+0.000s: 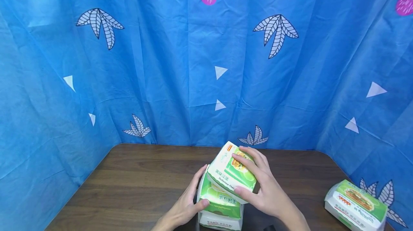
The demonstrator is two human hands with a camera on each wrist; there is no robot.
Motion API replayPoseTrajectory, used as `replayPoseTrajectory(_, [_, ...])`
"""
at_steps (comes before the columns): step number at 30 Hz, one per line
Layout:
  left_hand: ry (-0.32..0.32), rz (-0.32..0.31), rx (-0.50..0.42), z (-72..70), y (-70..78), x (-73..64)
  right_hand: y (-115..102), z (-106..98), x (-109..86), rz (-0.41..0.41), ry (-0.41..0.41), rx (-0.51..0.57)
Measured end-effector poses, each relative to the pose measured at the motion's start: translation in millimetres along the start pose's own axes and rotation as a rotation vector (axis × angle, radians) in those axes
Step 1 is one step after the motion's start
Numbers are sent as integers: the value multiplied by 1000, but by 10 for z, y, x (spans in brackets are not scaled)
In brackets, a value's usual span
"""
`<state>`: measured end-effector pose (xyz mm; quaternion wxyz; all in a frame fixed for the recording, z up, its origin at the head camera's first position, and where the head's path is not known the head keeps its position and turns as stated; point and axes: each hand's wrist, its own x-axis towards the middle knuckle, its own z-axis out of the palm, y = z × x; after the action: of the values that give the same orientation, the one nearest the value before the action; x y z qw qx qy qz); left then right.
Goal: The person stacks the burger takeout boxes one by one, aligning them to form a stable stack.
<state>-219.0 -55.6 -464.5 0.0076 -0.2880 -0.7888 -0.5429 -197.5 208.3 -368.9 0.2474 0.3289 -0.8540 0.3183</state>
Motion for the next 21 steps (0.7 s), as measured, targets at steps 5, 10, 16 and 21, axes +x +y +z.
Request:
replayPoseTrajectory(5, [-3,-9,-1,-2,5,-1,-5,21,-15,41,-20,20])
replayPoseTrajectory(10, [-10,-10,-16,4,-8,1,0,55,-28,44,-25,124])
replayPoseTrajectory(16, [-7,-26,-19,16,-7,8,-16,74,-16,26,-41,123])
replayPoseTrajectory(21, [-15,-39,-28,11,10,8,-41,93,-9,11,-56,157])
